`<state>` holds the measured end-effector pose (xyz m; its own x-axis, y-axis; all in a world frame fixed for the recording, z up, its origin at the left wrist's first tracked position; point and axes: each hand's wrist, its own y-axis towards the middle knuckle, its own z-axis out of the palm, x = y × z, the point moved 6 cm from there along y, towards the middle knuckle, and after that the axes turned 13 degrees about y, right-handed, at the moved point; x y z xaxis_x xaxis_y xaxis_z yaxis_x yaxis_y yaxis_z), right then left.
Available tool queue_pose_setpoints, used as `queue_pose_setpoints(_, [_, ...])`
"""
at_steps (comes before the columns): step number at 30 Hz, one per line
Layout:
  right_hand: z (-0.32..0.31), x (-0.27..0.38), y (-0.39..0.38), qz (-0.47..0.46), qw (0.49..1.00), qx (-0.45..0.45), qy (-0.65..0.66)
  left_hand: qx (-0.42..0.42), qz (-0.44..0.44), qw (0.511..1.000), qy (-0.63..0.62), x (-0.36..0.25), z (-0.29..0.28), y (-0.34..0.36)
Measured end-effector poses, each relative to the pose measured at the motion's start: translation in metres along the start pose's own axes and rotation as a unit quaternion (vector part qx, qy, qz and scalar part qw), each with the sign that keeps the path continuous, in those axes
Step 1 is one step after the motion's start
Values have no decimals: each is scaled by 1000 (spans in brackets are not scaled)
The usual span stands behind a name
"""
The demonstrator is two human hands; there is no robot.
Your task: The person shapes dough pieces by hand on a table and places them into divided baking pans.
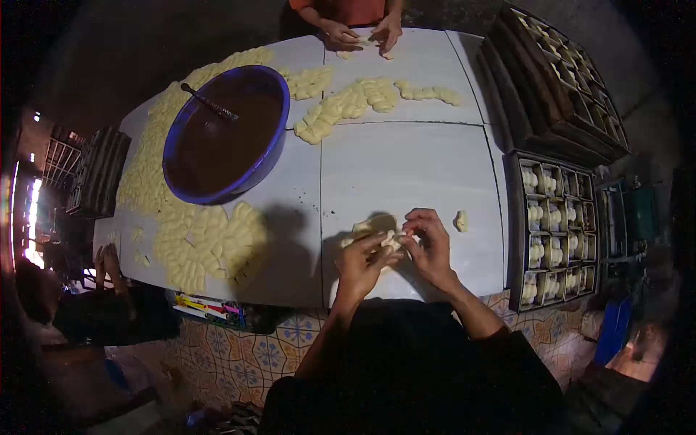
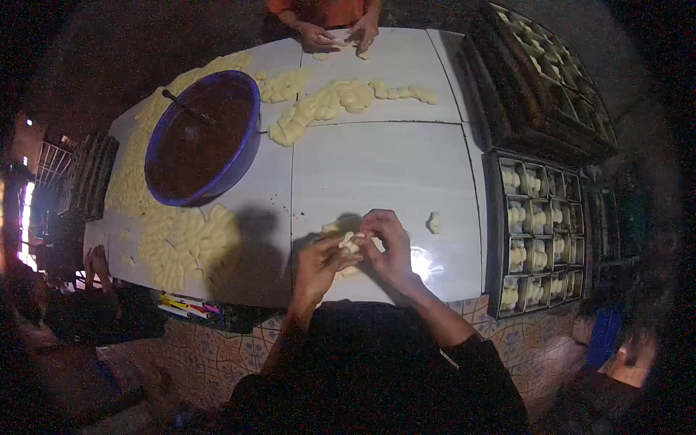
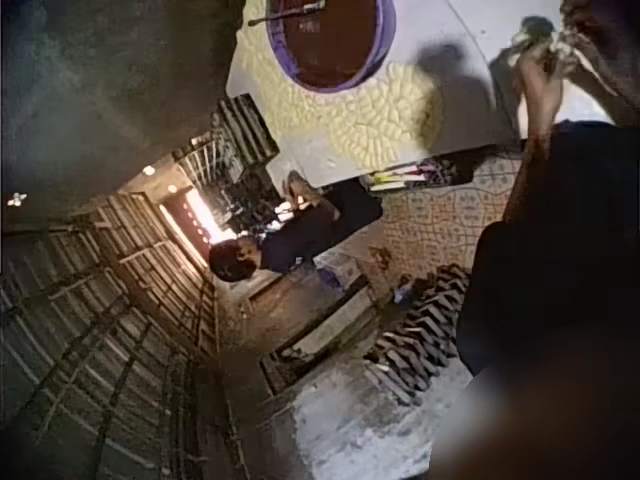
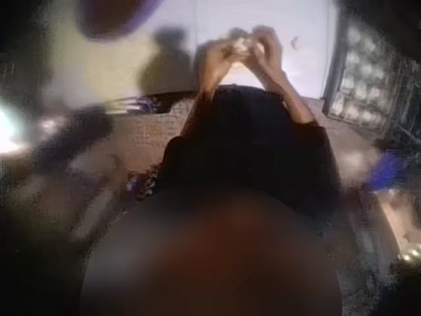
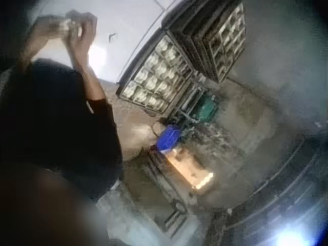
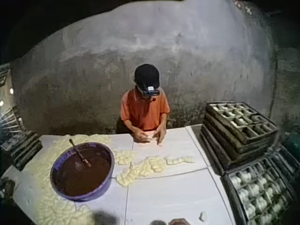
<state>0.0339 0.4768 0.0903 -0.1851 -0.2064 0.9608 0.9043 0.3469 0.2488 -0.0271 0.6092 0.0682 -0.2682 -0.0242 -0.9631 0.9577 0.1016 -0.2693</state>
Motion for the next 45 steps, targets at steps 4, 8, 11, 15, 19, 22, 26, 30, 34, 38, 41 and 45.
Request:
queue_pose_setpoints(4, [7, 9, -10, 28, 993, 112, -35, -49, 3, 999, -10, -2, 13, -10])
queue_pose_setpoints(8, [-7, 7, -30, 32, 988, 114, -96, -56, -28, 995, -80, 18, 23, -11])
queue_pose_setpoints(11, [-15, -1, -38, 185, 980, 27, -66, -76, 97, 990, 63, 11, 27, -13])
queue_pose_setpoints(15, [-23, -6, -34, 53, 994, 15, -97, -82, 132, 970, 187, 5, 39, -11])
queue_pose_setpoints(19, [-23, -48, -67, 457, 848, 92, 253, -43, 174, 979, 92, 10, 45, -10])
queue_pose_setpoints(22, [-41, -37, -47, 342, 916, 134, 161, -17, 239, 971, -23, -5, 55, -14])
queue_pose_setpoints(26, [-86, -54, -2, 222, 974, -39, 19, -123, 174, 975, 69, 2, 41, -1])
queue_pose_setpoints(30, [-103, -105, 0, 234, 970, 54, -26, -139, 127, 966, 177, 22, 9, 5])
queue_pose_setpoints(34, [-80, -78, 1, 207, 946, 146, -201, -196, 48, 977, 62, 50, -5, -6])
queue_pose_setpoints(38, [-93, -70, -11, 42, 925, 197, -322, -150, 55, 983, 87, 34, 10, -7])
queue_pose_setpoints(41, [-85, -63, -26, -62, 871, 294, -388, -116, 190, 963, 151, 49, 7, -1])
queue_pose_setpoints(45, [-89, -96, -48, -60, 930, 203, -302, -86, 122, 984, 98, 92, 13, 25])
